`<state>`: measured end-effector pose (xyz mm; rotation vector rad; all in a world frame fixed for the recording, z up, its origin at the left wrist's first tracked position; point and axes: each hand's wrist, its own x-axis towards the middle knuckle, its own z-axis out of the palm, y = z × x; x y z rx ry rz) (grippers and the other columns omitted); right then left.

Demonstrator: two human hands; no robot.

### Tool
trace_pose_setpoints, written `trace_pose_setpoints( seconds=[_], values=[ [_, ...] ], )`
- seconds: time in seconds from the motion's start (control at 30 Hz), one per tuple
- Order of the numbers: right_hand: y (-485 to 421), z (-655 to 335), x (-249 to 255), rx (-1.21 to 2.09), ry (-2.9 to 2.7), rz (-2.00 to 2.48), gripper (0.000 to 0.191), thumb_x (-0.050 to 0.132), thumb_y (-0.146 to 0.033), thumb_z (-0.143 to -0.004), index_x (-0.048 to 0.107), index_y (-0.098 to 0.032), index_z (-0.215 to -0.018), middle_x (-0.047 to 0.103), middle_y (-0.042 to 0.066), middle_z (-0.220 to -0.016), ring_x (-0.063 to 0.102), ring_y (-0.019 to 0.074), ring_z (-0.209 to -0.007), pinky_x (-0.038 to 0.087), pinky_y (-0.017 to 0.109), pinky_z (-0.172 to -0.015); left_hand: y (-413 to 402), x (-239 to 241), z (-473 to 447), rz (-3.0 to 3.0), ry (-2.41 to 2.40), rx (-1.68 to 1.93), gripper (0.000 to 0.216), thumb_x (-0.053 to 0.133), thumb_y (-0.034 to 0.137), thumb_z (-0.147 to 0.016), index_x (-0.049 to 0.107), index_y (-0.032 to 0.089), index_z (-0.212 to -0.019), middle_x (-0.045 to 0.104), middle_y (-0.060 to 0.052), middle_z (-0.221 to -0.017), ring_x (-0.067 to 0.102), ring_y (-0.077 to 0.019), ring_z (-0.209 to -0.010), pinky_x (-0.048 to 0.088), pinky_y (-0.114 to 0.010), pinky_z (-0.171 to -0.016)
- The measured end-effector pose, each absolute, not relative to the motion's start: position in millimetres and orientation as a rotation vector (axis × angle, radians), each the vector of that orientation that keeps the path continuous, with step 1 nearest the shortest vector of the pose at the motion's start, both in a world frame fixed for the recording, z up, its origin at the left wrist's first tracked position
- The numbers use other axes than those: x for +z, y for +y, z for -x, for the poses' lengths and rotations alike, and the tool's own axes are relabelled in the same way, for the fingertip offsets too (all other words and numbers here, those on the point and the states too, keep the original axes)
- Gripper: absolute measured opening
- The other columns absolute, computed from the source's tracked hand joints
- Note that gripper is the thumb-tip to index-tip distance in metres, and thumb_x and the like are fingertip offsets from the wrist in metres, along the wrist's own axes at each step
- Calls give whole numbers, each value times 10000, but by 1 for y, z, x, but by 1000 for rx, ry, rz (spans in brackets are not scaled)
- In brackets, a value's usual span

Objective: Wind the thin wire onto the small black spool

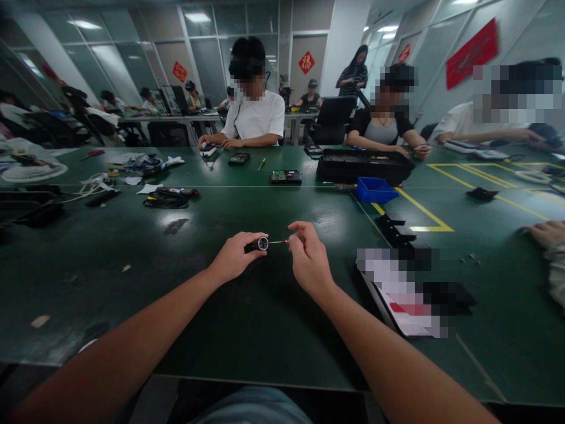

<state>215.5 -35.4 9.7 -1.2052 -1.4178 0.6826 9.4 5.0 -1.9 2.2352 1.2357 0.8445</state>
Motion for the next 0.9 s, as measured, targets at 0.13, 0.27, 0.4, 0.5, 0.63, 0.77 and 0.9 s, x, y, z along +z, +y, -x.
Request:
trace_pose_setpoints(
  seconds=[0.13,0.27,0.4,0.5,0.63,0.77,0.9],
  values=[
    [-33,-214,7,729,-1302,1123,137,592,-350,-919,590,-249,-1012,666,5,-850,640,197,-806,499,377,-791,5,-3,-10,-2217,1251,867,395,742,258,-869,681,245,-1259,727,-44,-1136,627,-245,-1045,471,-403,-962],
    [-25,-213,3,898,-1157,1042,221,635,-443,-908,659,-226,-941,679,21,-852,641,185,-786,524,377,-800,6,-5,-9,-2187,1254,900,409,738,267,-873,669,266,-1276,724,-36,-1155,628,-246,-1063,474,-408,-964],
    [-19,-212,2,1071,-879,981,285,719,-496,-824,675,-218,-866,661,12,-797,616,165,-708,553,352,-735,9,-5,-8,-2285,1143,942,393,734,231,-877,670,264,-1263,714,-35,-1219,620,-232,-1137,454,-417,-1018],
    [-17,-213,2,1182,-725,1012,266,757,-454,-789,660,-207,-778,621,-3,-718,569,138,-637,555,316,-670,14,-5,-6,-2438,1084,908,362,733,208,-877,681,260,-1232,716,-33,-1233,622,-230,-1165,420,-442,-1057],
    [-17,-214,2,1133,-718,1089,228,740,-412,-807,646,-208,-764,600,-18,-689,542,124,-607,542,289,-634,19,-8,-4,-2479,1166,811,361,740,228,-875,682,252,-1230,727,-38,-1204,636,-239,-1132,426,-457,-1032],
    [-18,-214,-1,998,-849,1107,235,707,-443,-834,648,-216,-823,637,-10,-758,586,144,-673,534,307,-663,18,-10,-4,-2472,1167,786,372,734,249,-882,672,257,-1248,725,-36,-1198,635,-234,-1121,427,-449,-1032],
    [-19,-214,-3,908,-995,1128,244,634,-460,-895,632,-218,-870,649,-6,-777,597,155,-687,507,334,-692,15,-9,-6,-2425,1184,795,374,715,292,-899,663,259,-1268,726,-42,-1185,630,-240,-1107,437,-446,-1020]
  ],
)
